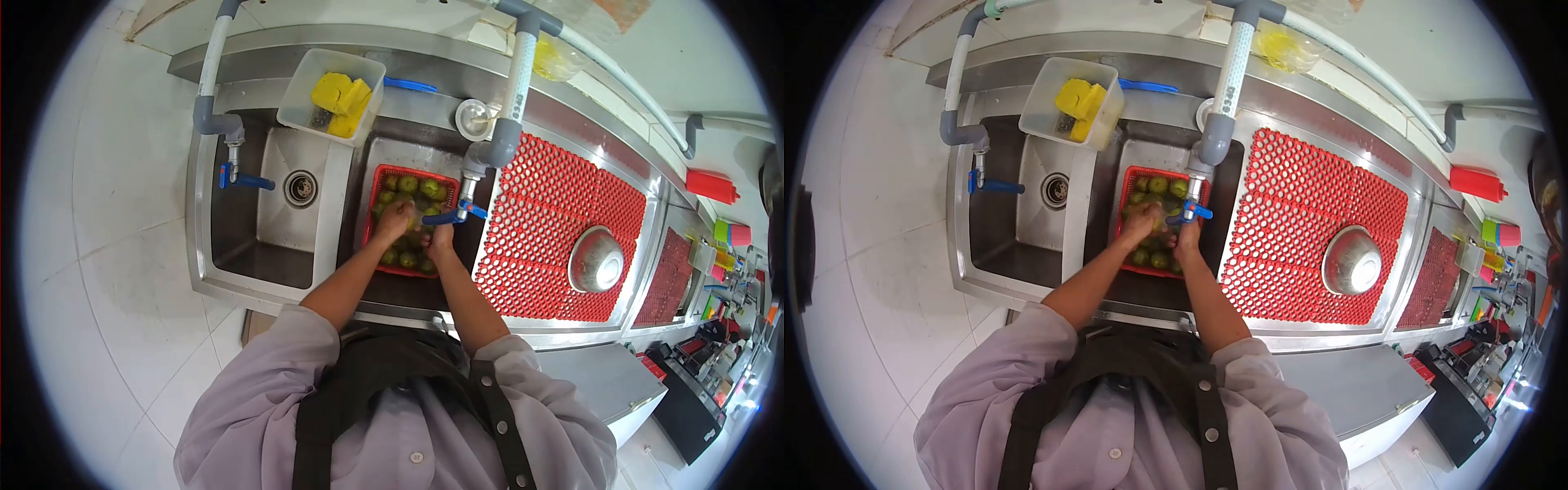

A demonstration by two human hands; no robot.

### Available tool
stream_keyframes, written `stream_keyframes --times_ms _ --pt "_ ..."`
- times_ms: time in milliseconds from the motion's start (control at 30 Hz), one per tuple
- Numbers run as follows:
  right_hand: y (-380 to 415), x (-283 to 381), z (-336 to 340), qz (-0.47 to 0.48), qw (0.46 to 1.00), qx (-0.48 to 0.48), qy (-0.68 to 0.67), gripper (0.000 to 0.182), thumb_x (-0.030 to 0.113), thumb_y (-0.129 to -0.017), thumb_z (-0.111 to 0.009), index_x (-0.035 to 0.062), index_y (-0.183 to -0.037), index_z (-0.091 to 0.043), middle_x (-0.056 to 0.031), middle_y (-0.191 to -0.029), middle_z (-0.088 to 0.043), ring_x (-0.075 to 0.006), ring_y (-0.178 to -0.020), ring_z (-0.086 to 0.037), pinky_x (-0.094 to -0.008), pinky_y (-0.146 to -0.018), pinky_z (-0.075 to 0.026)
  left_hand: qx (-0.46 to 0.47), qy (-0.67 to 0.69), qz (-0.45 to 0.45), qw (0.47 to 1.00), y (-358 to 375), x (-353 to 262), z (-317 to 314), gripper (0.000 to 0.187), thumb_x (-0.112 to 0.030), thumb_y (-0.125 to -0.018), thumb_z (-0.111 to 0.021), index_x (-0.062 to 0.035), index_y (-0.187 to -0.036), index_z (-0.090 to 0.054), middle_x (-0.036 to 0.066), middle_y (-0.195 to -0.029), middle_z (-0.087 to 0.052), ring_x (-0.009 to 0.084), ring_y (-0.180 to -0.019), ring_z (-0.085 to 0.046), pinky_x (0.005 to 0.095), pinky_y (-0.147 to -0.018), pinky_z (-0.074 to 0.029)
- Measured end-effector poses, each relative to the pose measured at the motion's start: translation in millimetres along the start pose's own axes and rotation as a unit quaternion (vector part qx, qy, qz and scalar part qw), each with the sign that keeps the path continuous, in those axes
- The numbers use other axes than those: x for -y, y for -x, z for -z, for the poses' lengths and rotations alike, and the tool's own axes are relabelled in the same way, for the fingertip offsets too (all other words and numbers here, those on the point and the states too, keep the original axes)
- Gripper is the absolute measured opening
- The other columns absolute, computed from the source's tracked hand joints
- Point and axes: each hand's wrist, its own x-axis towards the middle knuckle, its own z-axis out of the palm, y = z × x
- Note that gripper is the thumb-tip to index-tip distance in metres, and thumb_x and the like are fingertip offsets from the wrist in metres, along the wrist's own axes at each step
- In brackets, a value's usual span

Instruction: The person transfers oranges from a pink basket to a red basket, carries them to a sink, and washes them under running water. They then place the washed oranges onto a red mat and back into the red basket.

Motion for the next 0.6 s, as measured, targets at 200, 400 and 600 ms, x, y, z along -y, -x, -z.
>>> stream_keyframes --times_ms 200,400,600 --pt "28.6 -12.5 1.2 0.13 0.99 0.058 0.018 0.026 0.038 -0.1 -0.049 0.0172 -0.114 -0.054 -0.0033 -0.099 -0.06 -0.0197 -0.076 -0.06 -0.036 -0.063 -0.051 0.048 0.391 0.088 0.915 11.5 -24.1 -4.0 0.02 -0.025 -0.092 -0.062 -0.0073 -0.095 -0.069 0.007 -0.098 -0.07 0.0206 -0.089 -0.065 0.038 -0.077 -0.052" --pt "47.4 15.5 19.7 0.184 0.975 0.076 0.104 0.03 0.037 -0.101 -0.049 0.0097 -0.106 -0.06 -0.0062 -0.092 -0.064 -0.0193 -0.068 -0.064 -0.0323 -0.053 -0.053 0.048 0.392 0.199 0.897 24.9 -35.1 2.0 0.023 -0.028 -0.092 -0.062 -0.0077 -0.102 -0.062 0.006 -0.09 -0.065 0.0216 -0.092 -0.064 0.0377 -0.073 -0.055" --pt "43.0 116.3 92.9 0.478 0.832 -0.132 0.248 0.034 0.028 -0.1 -0.048 -0.0025 -0.099 -0.063 -0.0152 -0.086 -0.068 -0.0256 -0.076 -0.068 -0.0418 -0.064 -0.055 0.097 0.358 0.286 0.883 40.2 -24.9 0.1 0.021 -0.025 -0.097 -0.052 -0.0071 -0.104 -0.06 0.007 -0.095 -0.063 0.0229 -0.093 -0.063 0.0375 -0.075 -0.057"
